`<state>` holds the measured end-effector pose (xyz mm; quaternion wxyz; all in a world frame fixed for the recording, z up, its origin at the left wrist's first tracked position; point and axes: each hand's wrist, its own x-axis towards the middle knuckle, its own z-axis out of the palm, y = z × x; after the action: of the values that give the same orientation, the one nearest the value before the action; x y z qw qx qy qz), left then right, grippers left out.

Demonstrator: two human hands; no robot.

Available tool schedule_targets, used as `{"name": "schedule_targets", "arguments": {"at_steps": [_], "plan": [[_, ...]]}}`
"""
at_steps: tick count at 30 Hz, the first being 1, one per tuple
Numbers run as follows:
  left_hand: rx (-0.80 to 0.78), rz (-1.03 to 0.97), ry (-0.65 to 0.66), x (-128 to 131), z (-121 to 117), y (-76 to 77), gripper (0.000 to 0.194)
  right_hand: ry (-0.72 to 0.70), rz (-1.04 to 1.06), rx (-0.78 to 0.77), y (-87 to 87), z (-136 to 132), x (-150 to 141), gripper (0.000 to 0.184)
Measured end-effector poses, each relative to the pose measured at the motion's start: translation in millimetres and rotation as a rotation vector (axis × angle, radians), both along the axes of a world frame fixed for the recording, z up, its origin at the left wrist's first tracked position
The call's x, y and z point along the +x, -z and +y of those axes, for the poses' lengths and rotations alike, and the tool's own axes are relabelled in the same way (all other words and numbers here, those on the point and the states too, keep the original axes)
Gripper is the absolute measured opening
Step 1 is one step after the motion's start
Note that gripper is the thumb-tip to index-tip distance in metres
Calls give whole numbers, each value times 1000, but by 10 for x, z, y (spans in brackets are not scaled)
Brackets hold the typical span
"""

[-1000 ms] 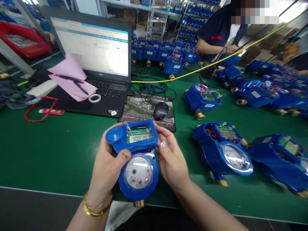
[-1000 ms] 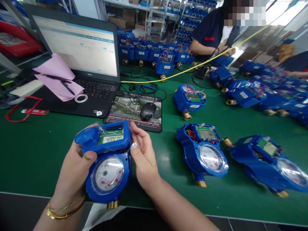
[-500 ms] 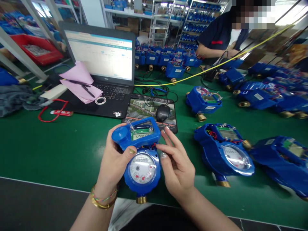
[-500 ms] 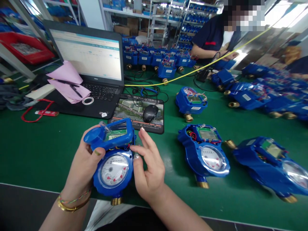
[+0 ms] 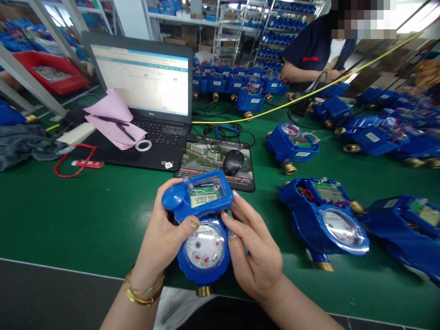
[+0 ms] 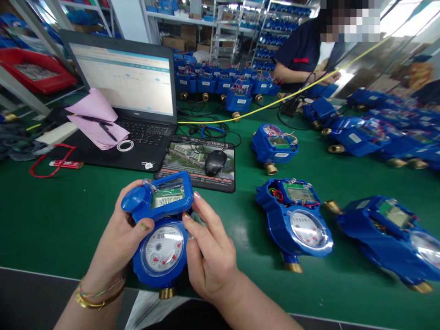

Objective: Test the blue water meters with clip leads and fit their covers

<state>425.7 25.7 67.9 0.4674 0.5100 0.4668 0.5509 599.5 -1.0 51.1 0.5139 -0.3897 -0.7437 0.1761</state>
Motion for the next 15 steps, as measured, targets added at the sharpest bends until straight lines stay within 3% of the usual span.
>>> {"name": "schedule_targets", "arguments": {"at_steps": [4,8,13,15], "plan": [[25,134,35,-88,26,-43,62,-10,16,-23,-6,8,48,41],[-12,283,120,-204,67,-81,64,1,136,-186,6,62,96,32],[-39,338,187,-267,125,-121,63,-61,45,-311,-72,217,128,75],[-55,321,209,-275,135,-130,63,-81,-42,-322,-119,278,140,79]]}}
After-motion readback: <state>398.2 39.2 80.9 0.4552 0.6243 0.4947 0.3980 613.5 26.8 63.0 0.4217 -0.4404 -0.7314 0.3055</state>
